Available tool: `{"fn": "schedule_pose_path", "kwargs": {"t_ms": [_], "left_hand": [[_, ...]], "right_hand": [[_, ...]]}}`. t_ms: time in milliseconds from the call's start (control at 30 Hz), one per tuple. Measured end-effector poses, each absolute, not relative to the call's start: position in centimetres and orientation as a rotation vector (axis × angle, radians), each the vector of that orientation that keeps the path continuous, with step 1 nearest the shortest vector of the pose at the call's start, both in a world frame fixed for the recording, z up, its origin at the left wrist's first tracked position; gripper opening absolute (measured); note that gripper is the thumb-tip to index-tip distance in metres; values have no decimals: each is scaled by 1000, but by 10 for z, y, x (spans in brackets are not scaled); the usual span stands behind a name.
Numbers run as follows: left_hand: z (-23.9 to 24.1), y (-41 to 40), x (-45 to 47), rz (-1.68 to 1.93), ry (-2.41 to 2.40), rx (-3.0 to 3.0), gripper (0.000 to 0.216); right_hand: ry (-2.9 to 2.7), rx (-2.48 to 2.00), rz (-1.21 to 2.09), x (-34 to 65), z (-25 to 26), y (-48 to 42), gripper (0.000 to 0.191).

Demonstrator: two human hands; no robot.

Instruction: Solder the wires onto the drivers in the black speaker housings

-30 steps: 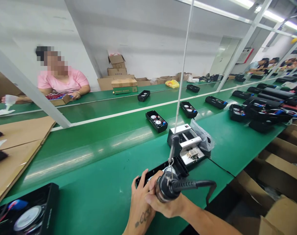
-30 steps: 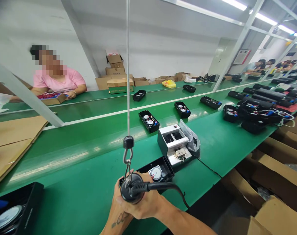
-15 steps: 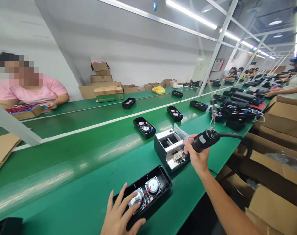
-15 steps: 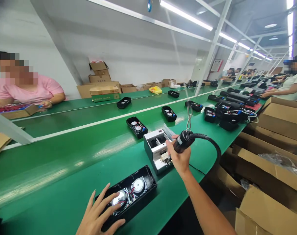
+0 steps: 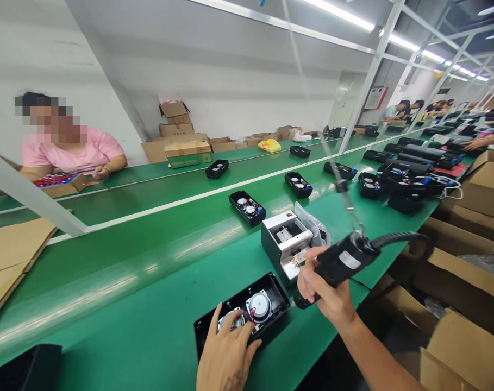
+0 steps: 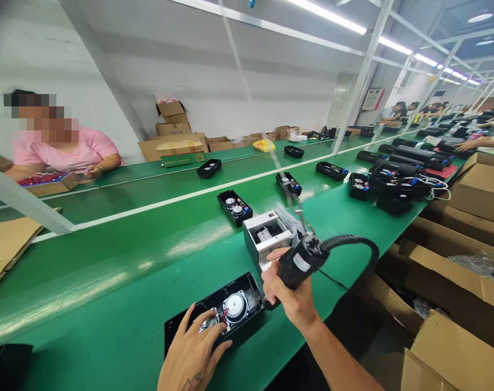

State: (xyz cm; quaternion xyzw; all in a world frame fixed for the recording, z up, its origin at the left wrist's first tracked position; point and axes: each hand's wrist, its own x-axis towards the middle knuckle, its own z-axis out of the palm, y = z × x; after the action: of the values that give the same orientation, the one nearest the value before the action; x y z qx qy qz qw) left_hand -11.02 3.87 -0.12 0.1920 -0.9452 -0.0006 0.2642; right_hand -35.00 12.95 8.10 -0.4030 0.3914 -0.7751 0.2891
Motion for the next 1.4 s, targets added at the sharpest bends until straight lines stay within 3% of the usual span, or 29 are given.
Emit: {"fn": "schedule_pose_path", "kwargs": {"t_ms": [300, 667, 900, 1167, 1400], "left_hand": [[-4, 44, -117, -113, -2428, 575, 20], [-11, 46, -111, -199, -2557, 666, 11], [-9, 45, -111, -164, -2575, 595, 8], [0, 45, -116, -7, -2529, 521, 35], [12, 23, -92, 108, -2488, 290, 23]], "right_hand": [[823, -1135, -2002, -303, 63, 114, 21], [874, -1150, -1967, -296, 54, 106, 20], [1134, -1413, -1857, -291, 58, 114, 25], [1465, -1793, -1759, -289, 72, 116, 19], [1161, -1238, -1840, -293, 62, 131, 21]]}}
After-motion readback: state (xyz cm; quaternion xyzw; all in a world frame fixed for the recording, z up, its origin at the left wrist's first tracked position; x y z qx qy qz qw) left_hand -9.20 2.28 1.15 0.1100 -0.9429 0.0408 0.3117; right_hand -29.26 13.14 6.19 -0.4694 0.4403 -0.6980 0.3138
